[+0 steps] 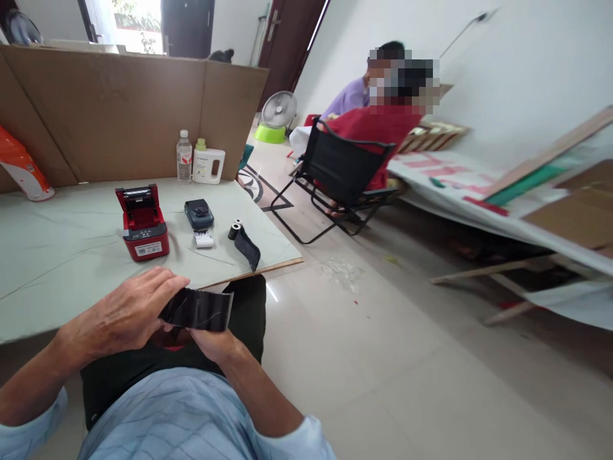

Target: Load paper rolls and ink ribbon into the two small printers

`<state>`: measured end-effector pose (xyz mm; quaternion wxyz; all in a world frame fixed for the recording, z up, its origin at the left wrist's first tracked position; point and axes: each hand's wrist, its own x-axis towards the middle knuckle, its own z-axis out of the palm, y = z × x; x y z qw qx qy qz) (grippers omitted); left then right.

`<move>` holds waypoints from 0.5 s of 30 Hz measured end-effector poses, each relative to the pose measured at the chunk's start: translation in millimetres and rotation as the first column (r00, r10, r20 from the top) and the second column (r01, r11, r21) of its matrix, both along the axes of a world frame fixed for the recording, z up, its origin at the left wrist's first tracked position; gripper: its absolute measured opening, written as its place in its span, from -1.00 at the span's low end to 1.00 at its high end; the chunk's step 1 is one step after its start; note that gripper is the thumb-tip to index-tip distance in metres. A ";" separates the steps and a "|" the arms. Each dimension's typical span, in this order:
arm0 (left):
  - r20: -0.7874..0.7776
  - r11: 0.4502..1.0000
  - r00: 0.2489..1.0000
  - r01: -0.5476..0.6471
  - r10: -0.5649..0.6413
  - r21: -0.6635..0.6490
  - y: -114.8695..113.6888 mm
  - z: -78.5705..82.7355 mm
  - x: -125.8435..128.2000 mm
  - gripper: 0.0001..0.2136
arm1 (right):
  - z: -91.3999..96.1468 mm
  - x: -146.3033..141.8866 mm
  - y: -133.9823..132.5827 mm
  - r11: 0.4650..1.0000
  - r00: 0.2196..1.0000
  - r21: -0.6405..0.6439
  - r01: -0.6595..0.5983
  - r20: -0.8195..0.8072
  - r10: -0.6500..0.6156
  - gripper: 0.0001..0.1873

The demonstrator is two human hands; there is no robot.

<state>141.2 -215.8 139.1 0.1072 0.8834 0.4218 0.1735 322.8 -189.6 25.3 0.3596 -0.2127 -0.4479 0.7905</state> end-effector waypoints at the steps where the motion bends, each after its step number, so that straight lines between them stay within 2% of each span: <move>1: -0.012 1.000 1.000 -0.001 0.001 -0.002 0.9 0.3 0.0 -0.50 | -1.7 -0.6 1.3 1.000 1.000 0.007 0.005 0.003 -0.005 -0.54; 3: 0.083 1.000 0.997 -0.002 0.002 0.003 3.0 -4.6 -2.2 -0.43 | -0.3 -2.1 3.1 1.000 0.998 -0.014 -0.002 -0.058 0.001 -0.55; 5: 0.272 1.000 0.962 -0.004 0.003 0.000 4.5 -15.6 -5.4 -0.33 | 6.7 -4.4 3.3 0.998 0.986 -0.057 -0.031 -0.163 0.021 -0.53; 8: 0.571 0.998 0.820 -0.007 0.043 -0.065 3.8 -37.7 -6.7 -0.23 | 19.9 -8.4 1.2 0.989 0.957 -0.110 -0.103 -0.280 0.068 -0.53; 10: 0.699 0.993 0.711 0.008 0.075 -0.115 1.9 -50.6 -5.5 -0.21 | 25.2 -9.9 -0.9 0.982 0.945 -0.121 -0.147 -0.312 0.103 -0.52; 11: 0.727 0.992 0.681 0.012 0.087 -0.129 1.0 -54.7 -5.1 -0.20 | 26.0 -9.9 -1.7 0.979 0.942 -0.119 -0.163 -0.315 0.118 -0.51; 13: 0.702 0.992 0.708 0.016 0.080 -0.128 0.1 -56.3 -5.3 -0.18 | 23.0 -8.7 -2.7 0.981 0.945 -0.106 -0.163 -0.303 0.124 -0.47; 15: 0.592 0.996 0.805 0.015 0.037 -0.084 0.5 -49.0 -6.0 -0.18 | 14.7 -6.7 -2.6 0.987 0.959 -0.096 -0.126 -0.265 0.096 -0.47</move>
